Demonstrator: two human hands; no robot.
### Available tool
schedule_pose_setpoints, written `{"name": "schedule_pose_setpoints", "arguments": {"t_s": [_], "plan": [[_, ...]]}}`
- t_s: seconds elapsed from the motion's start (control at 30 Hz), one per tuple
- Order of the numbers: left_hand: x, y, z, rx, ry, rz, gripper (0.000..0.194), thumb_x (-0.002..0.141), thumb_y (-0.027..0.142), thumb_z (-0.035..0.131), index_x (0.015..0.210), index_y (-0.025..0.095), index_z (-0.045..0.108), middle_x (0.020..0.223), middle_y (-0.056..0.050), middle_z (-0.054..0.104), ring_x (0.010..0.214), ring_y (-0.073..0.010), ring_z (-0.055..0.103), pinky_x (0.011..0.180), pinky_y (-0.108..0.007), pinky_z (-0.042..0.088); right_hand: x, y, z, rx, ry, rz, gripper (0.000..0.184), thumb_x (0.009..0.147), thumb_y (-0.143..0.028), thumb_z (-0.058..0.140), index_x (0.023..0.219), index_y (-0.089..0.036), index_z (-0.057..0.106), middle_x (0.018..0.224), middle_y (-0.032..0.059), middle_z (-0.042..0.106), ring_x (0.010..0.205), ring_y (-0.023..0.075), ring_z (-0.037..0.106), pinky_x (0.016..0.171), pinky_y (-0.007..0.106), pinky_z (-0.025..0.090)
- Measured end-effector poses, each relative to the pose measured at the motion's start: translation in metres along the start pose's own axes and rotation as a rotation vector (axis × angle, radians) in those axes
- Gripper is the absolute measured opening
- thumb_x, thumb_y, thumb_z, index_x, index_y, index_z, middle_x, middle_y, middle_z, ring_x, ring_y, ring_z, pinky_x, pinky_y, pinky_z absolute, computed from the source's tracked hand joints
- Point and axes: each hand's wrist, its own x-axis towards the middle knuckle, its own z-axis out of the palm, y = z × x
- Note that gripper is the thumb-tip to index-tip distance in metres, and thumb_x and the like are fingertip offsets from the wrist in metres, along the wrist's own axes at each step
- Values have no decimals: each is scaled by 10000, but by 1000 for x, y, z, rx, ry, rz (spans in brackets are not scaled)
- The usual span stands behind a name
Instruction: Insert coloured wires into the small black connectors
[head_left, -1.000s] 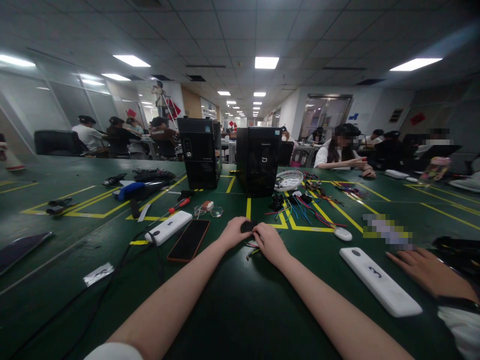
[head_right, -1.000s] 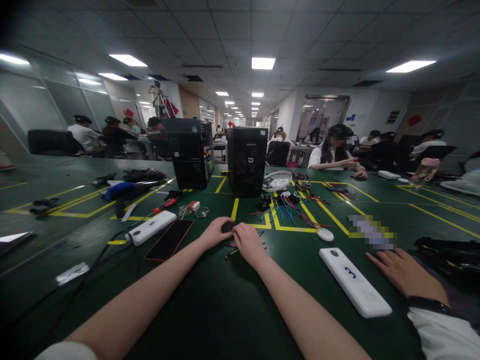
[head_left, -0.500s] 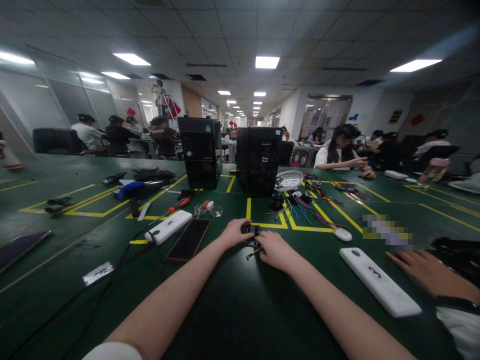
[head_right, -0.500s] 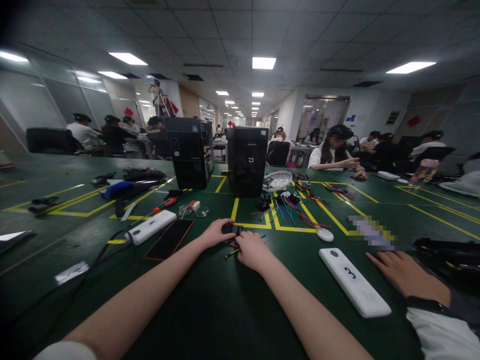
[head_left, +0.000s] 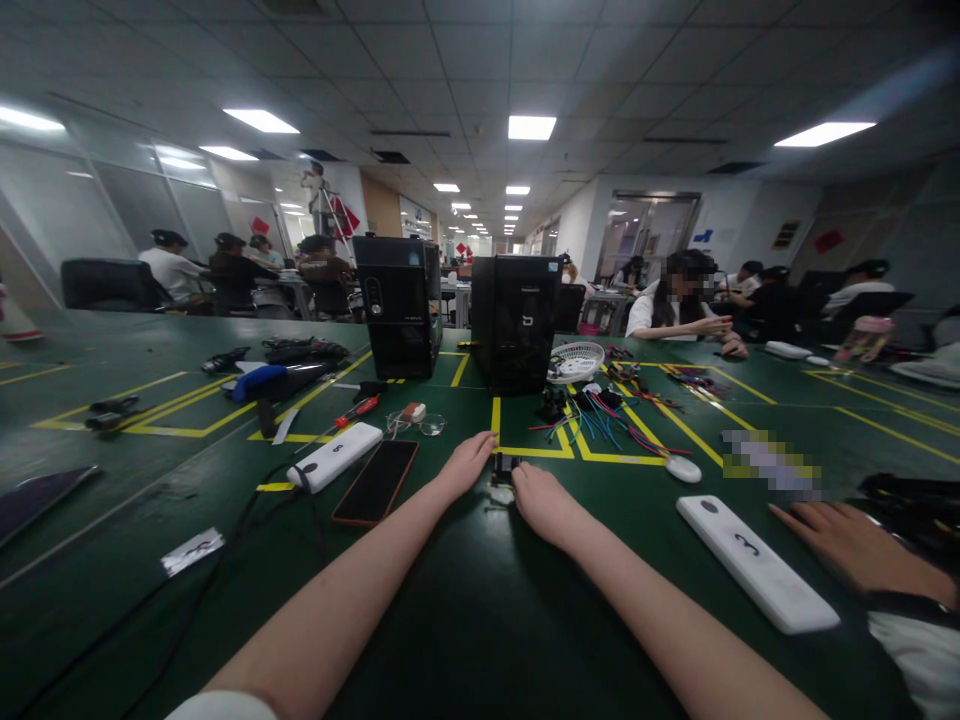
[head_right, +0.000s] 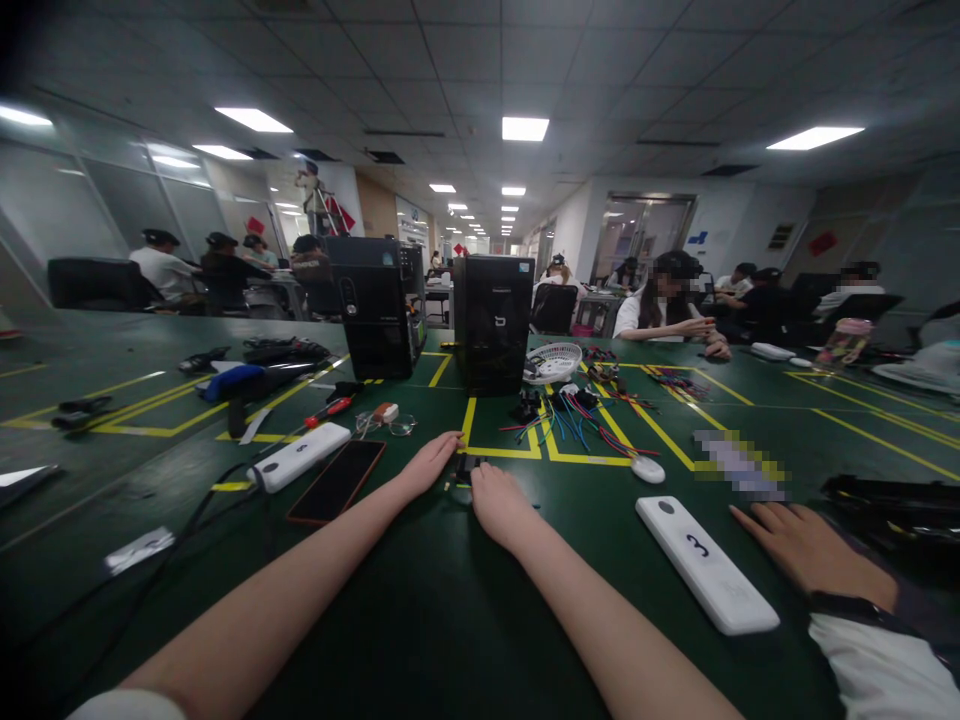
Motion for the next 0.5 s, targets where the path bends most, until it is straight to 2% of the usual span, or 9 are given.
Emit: {"name": "schedule_pose_setpoints", "arguments": {"t_s": [0.17, 0.27, 0.37, 0.5], "plan": [[1, -3, 2, -50, 100, -27, 437, 916, 381, 223, 1067, 141, 556, 976, -77, 618, 937, -190, 558, 881, -329, 411, 7, 5, -8, 70, -36, 121, 220, 894, -172, 289, 965, -146, 495, 896, 97, 620, 814, 198, 570, 715, 292, 371], [0, -3, 4, -159, 2, 4, 450, 916, 404, 224, 1109, 141, 534, 929, -68, 628, 906, -186, 569, 882, -339, 413, 7, 11, -7, 129, -8, 207, 266, 902, -258, 309, 1070, -134, 475, 985, 115, 612, 882, 196, 569, 747, 276, 377], [-1, -1, 7, -275, -110, 62, 461, 912, 441, 243, 1157, 159, 513, 1021, -75, 623, 1002, -193, 549, 947, -351, 368, 5, 16, -4, 155, 6, 236, 416, 854, -356, 426, 1191, -113, 428, 1096, 141, 579, 990, 217, 543, 824, 288, 373], [-2, -2, 10, -386, -126, 68, 502, 903, 483, 245, 1246, 169, 433, 1162, -101, 566, 1056, -198, 529, 969, -367, 349, 6, 20, -6, 126, -47, 238, 320, 814, -388, 475, 1019, -153, 543, 1006, 113, 617, 960, 223, 560, 815, 296, 386]]}}
